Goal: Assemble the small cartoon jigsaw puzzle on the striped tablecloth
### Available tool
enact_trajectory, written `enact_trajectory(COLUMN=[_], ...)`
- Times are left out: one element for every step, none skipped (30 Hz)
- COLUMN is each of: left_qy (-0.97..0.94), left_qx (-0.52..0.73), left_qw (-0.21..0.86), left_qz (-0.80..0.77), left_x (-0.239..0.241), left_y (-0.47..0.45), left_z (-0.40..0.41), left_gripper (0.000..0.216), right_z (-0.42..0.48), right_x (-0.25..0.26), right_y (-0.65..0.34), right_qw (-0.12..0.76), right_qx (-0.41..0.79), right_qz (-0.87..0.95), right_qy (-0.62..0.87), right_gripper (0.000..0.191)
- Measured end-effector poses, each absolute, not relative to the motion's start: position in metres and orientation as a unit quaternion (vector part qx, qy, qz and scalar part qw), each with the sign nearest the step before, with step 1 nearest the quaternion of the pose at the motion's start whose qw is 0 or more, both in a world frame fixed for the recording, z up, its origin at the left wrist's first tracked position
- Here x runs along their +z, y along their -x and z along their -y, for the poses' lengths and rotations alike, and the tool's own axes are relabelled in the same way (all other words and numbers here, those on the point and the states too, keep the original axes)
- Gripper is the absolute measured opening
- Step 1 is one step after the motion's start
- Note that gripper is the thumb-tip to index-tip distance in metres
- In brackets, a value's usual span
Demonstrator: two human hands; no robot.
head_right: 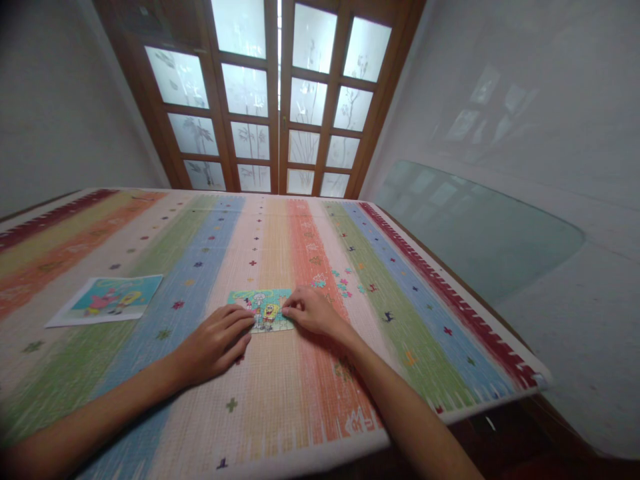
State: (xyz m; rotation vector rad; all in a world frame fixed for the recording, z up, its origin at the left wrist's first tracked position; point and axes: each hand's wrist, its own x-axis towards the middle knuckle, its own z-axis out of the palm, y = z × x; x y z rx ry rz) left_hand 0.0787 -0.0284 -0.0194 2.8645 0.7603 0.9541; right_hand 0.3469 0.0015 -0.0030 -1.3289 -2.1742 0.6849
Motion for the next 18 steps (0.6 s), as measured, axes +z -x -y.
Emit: enact_trajectory(left_qy=[-0.920,-0.920,-0.920,-0.920,-0.920,-0.920,-0.919,-0.919,-0.919,-0.919,-0.919,-0.920,-0.920,-0.921,-0.921,-0.921,-0.919,-0.918], left_qx=[0.307,0.307,0.307,0.308,0.310,0.311,0.313,0.314,0.315,0.315,0.314,0.312,0.310,0.308,0.307,0.307,0.308,0.309], left_qw=[0.012,0.012,0.013,0.015,0.017,0.018,0.019,0.018,0.017,0.016,0.016,0.015,0.014,0.014,0.015,0.016,0.020,0.025], left_qz=[-0.243,-0.242,-0.241,-0.240,-0.240,-0.239,-0.238,-0.238,-0.237,-0.237,-0.238,-0.238,-0.238,-0.238,-0.239,-0.240,-0.243,-0.247], left_x=[-0.019,-0.020,-0.020,-0.020,-0.021,-0.021,-0.021,-0.021,-0.020,-0.020,-0.020,-0.019,-0.019,-0.019,-0.019,-0.020,-0.021,-0.021], left_y=[-0.079,-0.078,-0.078,-0.078,-0.078,-0.078,-0.078,-0.078,-0.078,-0.078,-0.079,-0.079,-0.079,-0.079,-0.079,-0.078,-0.078,-0.078], left_z=[0.028,0.028,0.028,0.028,0.028,0.028,0.028,0.028,0.028,0.028,0.028,0.028,0.028,0.028,0.028,0.028,0.028,0.027], left_gripper=[0.023,0.023,0.024,0.024,0.024,0.025,0.025,0.025,0.025,0.024,0.024,0.024,0.023,0.023,0.022,0.022,0.021,0.021], right_z=[-0.004,-0.006,-0.009,-0.011,-0.014,-0.017,-0.019,-0.021,-0.022,-0.023,-0.024,-0.024,-0.024,-0.025,-0.025,-0.025,-0.026,-0.026], right_x=[-0.001,0.002,0.005,0.008,0.011,0.013,0.015,0.017,0.018,0.019,0.019,0.019,0.019,0.019,0.018,0.018,0.017,0.016], right_y=[-0.352,-0.359,-0.368,-0.377,-0.387,-0.398,-0.408,-0.418,-0.428,-0.436,-0.444,-0.451,-0.458,-0.463,-0.469,-0.473,-0.477,-0.480], right_qw=[0.265,0.289,0.308,0.332,0.356,0.379,0.393,0.399,0.399,0.396,0.388,0.374,0.357,0.339,0.320,0.302,0.286,0.271], right_qx=[0.255,0.254,0.245,0.228,0.209,0.187,0.166,0.146,0.125,0.101,0.079,0.062,0.048,0.038,0.033,0.030,0.029,0.030], right_qz=[0.788,0.773,0.759,0.743,0.725,0.706,0.690,0.677,0.665,0.654,0.645,0.640,0.637,0.634,0.632,0.632,0.633,0.637], right_qy=[0.494,0.505,0.518,0.535,0.552,0.569,0.585,0.601,0.619,0.637,0.654,0.668,0.682,0.694,0.705,0.713,0.719,0.721], right_gripper=[0.010,0.014,0.019,0.023,0.026,0.028,0.030,0.031,0.031,0.030,0.029,0.028,0.027,0.026,0.025,0.024,0.025,0.025])
